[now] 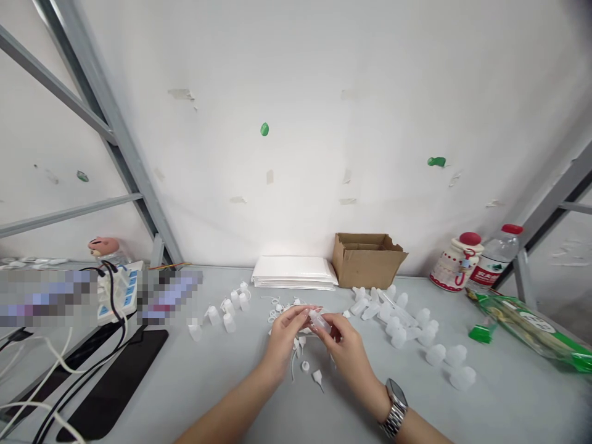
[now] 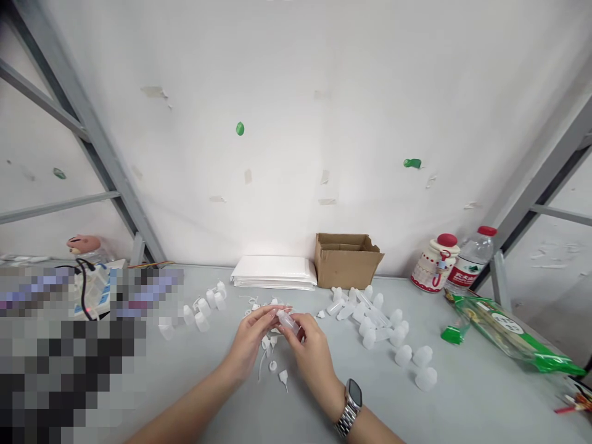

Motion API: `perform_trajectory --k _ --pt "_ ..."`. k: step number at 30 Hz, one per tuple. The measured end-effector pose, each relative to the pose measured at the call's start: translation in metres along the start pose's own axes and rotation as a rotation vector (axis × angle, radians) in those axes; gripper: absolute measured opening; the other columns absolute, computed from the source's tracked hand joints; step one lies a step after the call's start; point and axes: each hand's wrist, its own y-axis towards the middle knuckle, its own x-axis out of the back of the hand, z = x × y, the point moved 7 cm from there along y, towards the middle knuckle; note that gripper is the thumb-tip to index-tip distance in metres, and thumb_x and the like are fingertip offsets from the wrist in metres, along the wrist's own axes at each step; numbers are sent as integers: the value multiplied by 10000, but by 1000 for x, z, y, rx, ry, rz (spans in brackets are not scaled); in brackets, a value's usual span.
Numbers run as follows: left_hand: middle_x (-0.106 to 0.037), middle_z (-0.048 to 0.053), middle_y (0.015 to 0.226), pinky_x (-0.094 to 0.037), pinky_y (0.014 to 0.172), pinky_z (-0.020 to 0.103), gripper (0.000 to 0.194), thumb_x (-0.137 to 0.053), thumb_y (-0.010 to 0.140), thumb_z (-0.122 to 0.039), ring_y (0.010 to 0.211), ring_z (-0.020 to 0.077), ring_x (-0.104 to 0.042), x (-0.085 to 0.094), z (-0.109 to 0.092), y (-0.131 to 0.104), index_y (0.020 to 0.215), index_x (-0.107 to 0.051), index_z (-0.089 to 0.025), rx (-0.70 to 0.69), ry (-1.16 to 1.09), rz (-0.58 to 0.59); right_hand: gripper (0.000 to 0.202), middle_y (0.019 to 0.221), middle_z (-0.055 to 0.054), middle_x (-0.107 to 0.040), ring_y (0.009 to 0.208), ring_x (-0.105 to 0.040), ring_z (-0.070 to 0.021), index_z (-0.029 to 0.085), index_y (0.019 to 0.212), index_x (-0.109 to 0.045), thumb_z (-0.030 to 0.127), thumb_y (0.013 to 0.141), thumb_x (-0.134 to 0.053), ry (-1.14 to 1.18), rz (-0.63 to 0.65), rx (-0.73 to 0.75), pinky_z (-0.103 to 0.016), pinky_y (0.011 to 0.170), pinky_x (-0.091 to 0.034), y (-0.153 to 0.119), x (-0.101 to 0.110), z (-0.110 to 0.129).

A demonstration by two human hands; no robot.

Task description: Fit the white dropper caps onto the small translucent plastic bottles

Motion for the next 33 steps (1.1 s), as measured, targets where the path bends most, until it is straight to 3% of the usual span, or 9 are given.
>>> perform_trajectory --k 7,18,28,33 --pt "-644 99 1009 -366 943 359 239 -605 699 -283 1006 226 -551 1 6 3 880 -665 -139 80 -167 41 233 788 -30 -567 615 -508 -164 268 998 -605 391 829 -502 -49 -59 36 -292 600 -442 1 9 1" --pt "-627 107 1055 -332 981 363 245 -613 709 -259 1048 228 -533 -1 6 5 919 -649 -137 90 -176 93 280 775 -42 -606 640 -553 -173 243 1109 -562 303 872 -426 -185 -35 127 -296 617 -466 -4 3 7" --pt "-608 126 1106 -284 1009 367 295 -620 708 -246 1124 261 -472 -5 5 3 968 -661 -112 108 -229 141 315 664 -43 -622 496 -546 -135 169 1057 -588 284 917 -330 -476 -216 422 -230 456 -411 -11 9 23" --pt "-619 114 1091 -275 1017 361 275 -625 708 -233 1148 250 -454 -4 4 2 958 -667 -126 107 -231 113 290 799 -69 -635 593 -581 -134 162 1105 -562 241 910 -362 -513 -244 483 -225 494 -426 -11 14 31"
